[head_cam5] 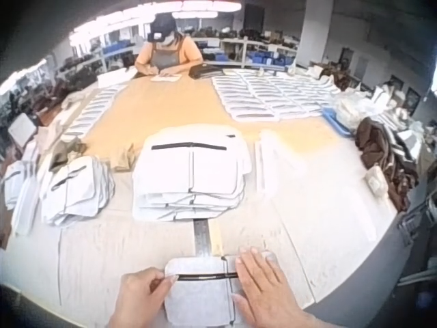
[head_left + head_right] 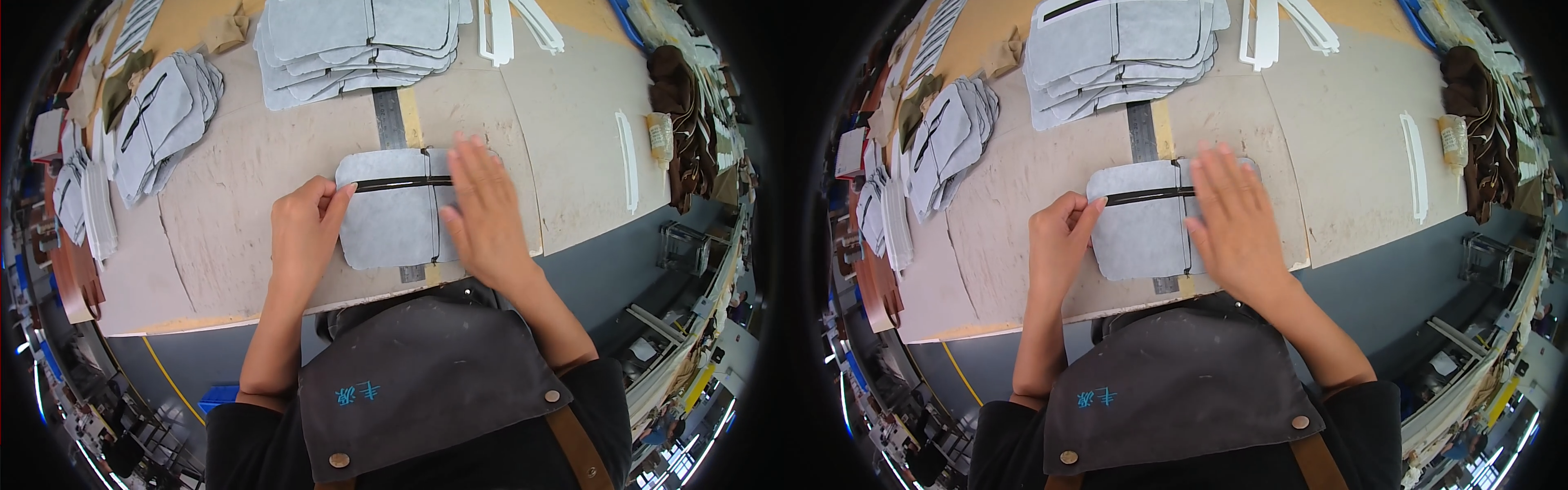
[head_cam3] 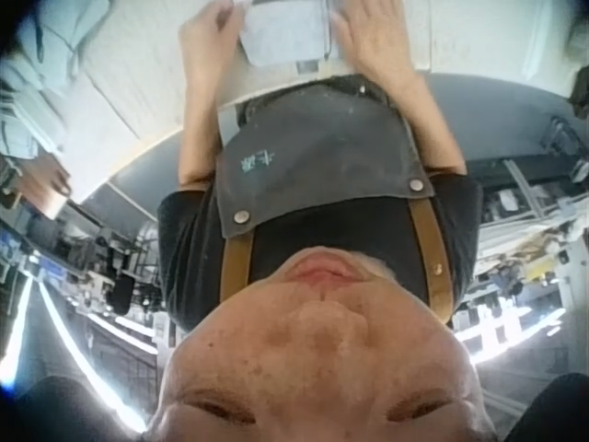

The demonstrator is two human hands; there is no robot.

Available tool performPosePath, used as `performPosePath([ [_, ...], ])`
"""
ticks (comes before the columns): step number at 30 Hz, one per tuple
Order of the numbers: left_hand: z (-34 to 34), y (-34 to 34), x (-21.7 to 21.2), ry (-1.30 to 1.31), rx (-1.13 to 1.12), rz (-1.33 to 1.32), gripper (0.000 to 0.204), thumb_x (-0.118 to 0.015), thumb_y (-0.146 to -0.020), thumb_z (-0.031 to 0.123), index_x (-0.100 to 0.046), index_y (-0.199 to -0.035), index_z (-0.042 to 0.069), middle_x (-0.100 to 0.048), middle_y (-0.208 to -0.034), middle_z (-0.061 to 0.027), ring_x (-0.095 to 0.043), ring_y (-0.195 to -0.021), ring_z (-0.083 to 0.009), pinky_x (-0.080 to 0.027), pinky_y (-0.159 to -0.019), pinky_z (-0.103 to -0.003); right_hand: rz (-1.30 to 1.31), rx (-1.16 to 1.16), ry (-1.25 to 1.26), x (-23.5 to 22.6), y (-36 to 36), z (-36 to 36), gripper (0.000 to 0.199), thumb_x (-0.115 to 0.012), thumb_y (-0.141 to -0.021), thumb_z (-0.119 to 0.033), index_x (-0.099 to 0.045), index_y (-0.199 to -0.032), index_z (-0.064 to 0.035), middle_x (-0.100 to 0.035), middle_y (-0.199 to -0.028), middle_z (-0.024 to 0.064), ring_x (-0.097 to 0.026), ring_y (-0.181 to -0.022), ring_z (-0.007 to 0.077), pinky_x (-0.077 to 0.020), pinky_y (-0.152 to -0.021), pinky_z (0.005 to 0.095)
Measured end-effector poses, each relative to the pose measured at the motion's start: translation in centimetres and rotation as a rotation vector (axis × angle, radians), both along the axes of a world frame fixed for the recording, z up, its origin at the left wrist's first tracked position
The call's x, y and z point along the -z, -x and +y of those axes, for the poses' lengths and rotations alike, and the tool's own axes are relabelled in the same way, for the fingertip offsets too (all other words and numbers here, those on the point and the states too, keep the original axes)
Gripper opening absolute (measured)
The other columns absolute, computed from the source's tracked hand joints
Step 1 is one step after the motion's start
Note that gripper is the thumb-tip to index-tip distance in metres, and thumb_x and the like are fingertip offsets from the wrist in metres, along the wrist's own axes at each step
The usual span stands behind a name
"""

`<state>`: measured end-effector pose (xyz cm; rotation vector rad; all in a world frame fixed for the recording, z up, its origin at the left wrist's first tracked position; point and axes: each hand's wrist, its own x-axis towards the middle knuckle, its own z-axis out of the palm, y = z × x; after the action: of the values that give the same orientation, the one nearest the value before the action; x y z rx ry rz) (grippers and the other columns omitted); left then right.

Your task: Assembling and inspecting small grey leather zippered pockets at a workshop table.

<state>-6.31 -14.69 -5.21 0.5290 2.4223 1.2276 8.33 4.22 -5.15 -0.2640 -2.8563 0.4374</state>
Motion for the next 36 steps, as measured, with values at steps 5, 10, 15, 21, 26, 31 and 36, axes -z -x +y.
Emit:
performPosePath([
  [5, -0.9, 0.4, 0.2, 0.074, 0.103, 0.127, 0.024, -0.07, -0.091, 0.012, -0.062, -0.076, -0.005, -0.052, -0.054, -0.004, -0.045, -0.047, -0.0074, -0.035, -0.045, -0.026, -0.164, -0.206, 0.02, 0.9, 0.5, -1.6, 0.068, -0.062, -0.092, -0.029, -0.037, -0.144, 0.0067, -0.03, -0.157, 0.0197, -0.025, -0.148, 0.0331, -0.0206, -0.12, 0.0449],
  [10, -1.8, 0.7, -1.3, 0.13, 0.117, 0.016, 0.024, -0.072, -0.089, 0.013, -0.062, -0.076, -0.005, -0.053, -0.054, -0.0042, -0.043, -0.047, -0.008, -0.034, -0.045, -0.026, -0.171, -0.241, 0.016, 0.9, 0.7, -1.7, 0.066, -0.059, -0.093, -0.028, -0.037, -0.144, 0.0074, -0.031, -0.156, 0.0197, -0.026, -0.147, 0.0324, -0.0209, -0.12, 0.0443],
  [15, -2.6, 0.7, -1.1, 0.184, 0.173, -0.043, 0.028, -0.075, -0.085, 0.02, -0.066, -0.072, -0.003, -0.062, -0.058, -0.0143, -0.056, -0.048, -0.025, -0.043, -0.051, -0.033, -0.171, -0.262, 0.018, 0.9, 0.7, -1.3, 0.061, -0.057, -0.094, -0.023, -0.038, -0.143, 0.0081, -0.032, -0.156, 0.0204, -0.027, -0.147, 0.0326, -0.0213, -0.121, 0.0441],
  [21, -2.5, 0.8, -1.4, 0.191, 0.221, 0.071, 0.028, -0.075, -0.083, 0.018, -0.064, -0.07, -0.004, -0.059, -0.056, -0.0144, -0.056, -0.047, -0.0289, -0.044, -0.051, -0.035, -0.178, -0.287, 0.022, 0.9, 0.9, -1.2, 0.059, -0.057, -0.094, -0.02, -0.039, -0.142, 0.0089, -0.032, -0.155, 0.0214, -0.027, -0.147, 0.0332, -0.0218, -0.121, 0.0444],
  [26, -1.8, 0.4, -1.0, 0.182, 0.155, 0.458, 0.033, -0.074, -0.083, 0.027, -0.068, -0.106, 0.004, -0.067, -0.112, -0.0154, -0.066, -0.097, -0.0298, -0.052, -0.078, -0.039, -0.182, -0.28, 0.025, 0.9, 0.7, -1.2, 0.059, -0.057, -0.093, -0.02, -0.04, -0.142, 0.0095, -0.032, -0.155, 0.022, -0.027, -0.147, 0.0334, -0.0219, -0.12, 0.0447],
  [31, 0.6, -2.2, 1.3, 0.219, 0.656, 0.648, 0.072, -0.07, -0.084, 0.036, -0.044, -0.143, 0.003, -0.037, -0.153, -0.0129, -0.032, -0.143, -0.0273, -0.026, -0.116, -0.046, -0.19, -0.309, 0.049, 0.7, 0.9, -1.1, 0.061, -0.059, -0.093, -0.023, -0.041, -0.141, 0.0088, -0.032, -0.155, 0.0217, -0.027, -0.147, 0.0336, -0.0217, -0.12, 0.0447],
  [36, -0.6, -1.6, 1.5, 0.284, 0.687, 0.637, 0.078, -0.065, -0.084, 0.048, -0.044, -0.144, 0.003, -0.035, -0.157, -0.0098, -0.028, -0.147, -0.0233, -0.02, -0.12, -0.048, -0.219, -0.333, 0.034, 0.2, 0.8, -0.6, 0.063, -0.06, -0.092, -0.025, -0.041, -0.141, 0.0081, -0.032, -0.155, 0.0212, -0.026, -0.147, 0.0336, -0.0213, -0.12, 0.0446],
])
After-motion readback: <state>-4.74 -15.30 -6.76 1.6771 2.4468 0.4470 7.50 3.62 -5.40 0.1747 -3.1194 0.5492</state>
